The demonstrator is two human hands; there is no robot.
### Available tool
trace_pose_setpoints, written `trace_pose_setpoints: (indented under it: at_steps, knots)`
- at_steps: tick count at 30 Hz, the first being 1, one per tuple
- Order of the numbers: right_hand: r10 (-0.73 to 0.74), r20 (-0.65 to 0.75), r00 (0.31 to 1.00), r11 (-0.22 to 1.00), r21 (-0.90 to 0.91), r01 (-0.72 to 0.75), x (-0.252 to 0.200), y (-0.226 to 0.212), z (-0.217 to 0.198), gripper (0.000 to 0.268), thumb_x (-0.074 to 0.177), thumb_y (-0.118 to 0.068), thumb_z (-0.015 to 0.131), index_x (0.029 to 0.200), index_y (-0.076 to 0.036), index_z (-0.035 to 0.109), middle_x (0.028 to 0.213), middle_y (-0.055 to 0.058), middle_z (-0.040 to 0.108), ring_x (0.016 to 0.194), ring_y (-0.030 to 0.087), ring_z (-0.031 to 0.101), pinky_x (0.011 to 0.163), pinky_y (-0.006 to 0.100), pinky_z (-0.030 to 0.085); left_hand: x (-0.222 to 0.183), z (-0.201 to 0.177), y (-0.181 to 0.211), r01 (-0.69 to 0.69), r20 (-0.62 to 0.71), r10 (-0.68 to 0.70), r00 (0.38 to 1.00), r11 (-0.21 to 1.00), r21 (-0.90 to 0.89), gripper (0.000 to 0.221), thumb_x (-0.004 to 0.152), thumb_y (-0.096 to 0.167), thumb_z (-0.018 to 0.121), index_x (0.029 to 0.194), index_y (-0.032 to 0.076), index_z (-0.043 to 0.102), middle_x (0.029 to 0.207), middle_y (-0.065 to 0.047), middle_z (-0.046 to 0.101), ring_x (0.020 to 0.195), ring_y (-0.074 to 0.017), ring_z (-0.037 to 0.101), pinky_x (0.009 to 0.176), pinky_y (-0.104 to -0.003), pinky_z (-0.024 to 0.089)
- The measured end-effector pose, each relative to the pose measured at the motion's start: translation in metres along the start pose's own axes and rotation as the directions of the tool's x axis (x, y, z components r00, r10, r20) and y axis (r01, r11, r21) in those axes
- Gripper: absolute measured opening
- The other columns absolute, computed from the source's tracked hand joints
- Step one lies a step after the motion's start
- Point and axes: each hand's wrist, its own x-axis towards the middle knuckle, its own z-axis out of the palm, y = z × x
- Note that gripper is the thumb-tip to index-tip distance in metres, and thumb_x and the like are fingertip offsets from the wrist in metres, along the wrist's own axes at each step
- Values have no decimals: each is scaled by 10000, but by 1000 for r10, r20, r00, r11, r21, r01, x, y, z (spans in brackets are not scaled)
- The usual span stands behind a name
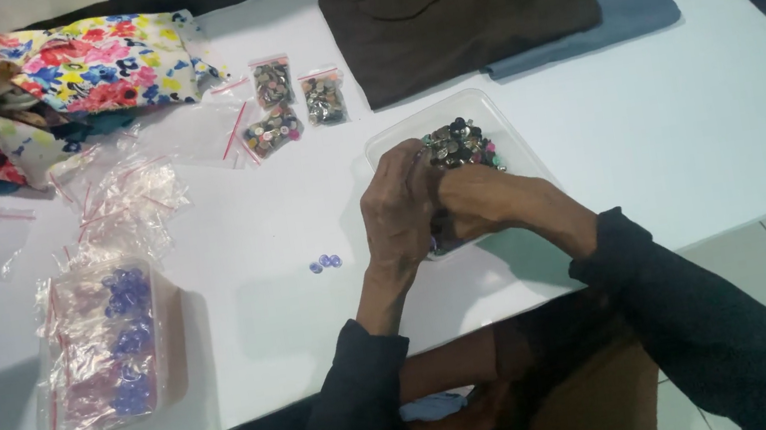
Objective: The person sorts through a container of buttons, selects specific ones, and places them into small plastic bags on a table.
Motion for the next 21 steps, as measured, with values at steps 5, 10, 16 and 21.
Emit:
trace_pose_setpoints:
  at_steps: [5,10,16,21]
  knots:
    - [190,9,982,981,-31,-190,6,29,11,258,742,-84,765,981,-7,705,867,258,735,837,490,719,677,569,582,1,-7,1,-43,87,37,996,997,67,134,1030,100,607,1162,81,619,1066,-61,669,994,-315,715,754,-396,620]
    - [275,-17,961,961,14,-275,-22,19,-30,355,751,19,686,1102,-7,734,1079,255,734,882,526,708,693,591,588,2,-12,9,-18,131,19,991,1000,-10,146,1072,128,510,1173,85,607,1078,-64,650,1003,-355,695,744,-410,605]
    - [404,-148,903,915,94,-393,-30,16,-25,301,940,-76,590,1179,-133,763,1199,191,716,929,433,743,710,476,623,4,-8,11,-32,37,32,999,999,14,113,1063,147,570,1138,99,640,1033,-49,671,931,-303,711,701,-360,580]
    - [406,-177,896,907,-39,-419,-21,14,-19,337,937,-186,631,1259,-241,716,1309,140,665,961,391,748,734,510,638,6,-13,16,13,39,-19,999,989,145,114,1058,206,587,1125,140,652,989,-11,691,888,-232,693,733,-334,544]
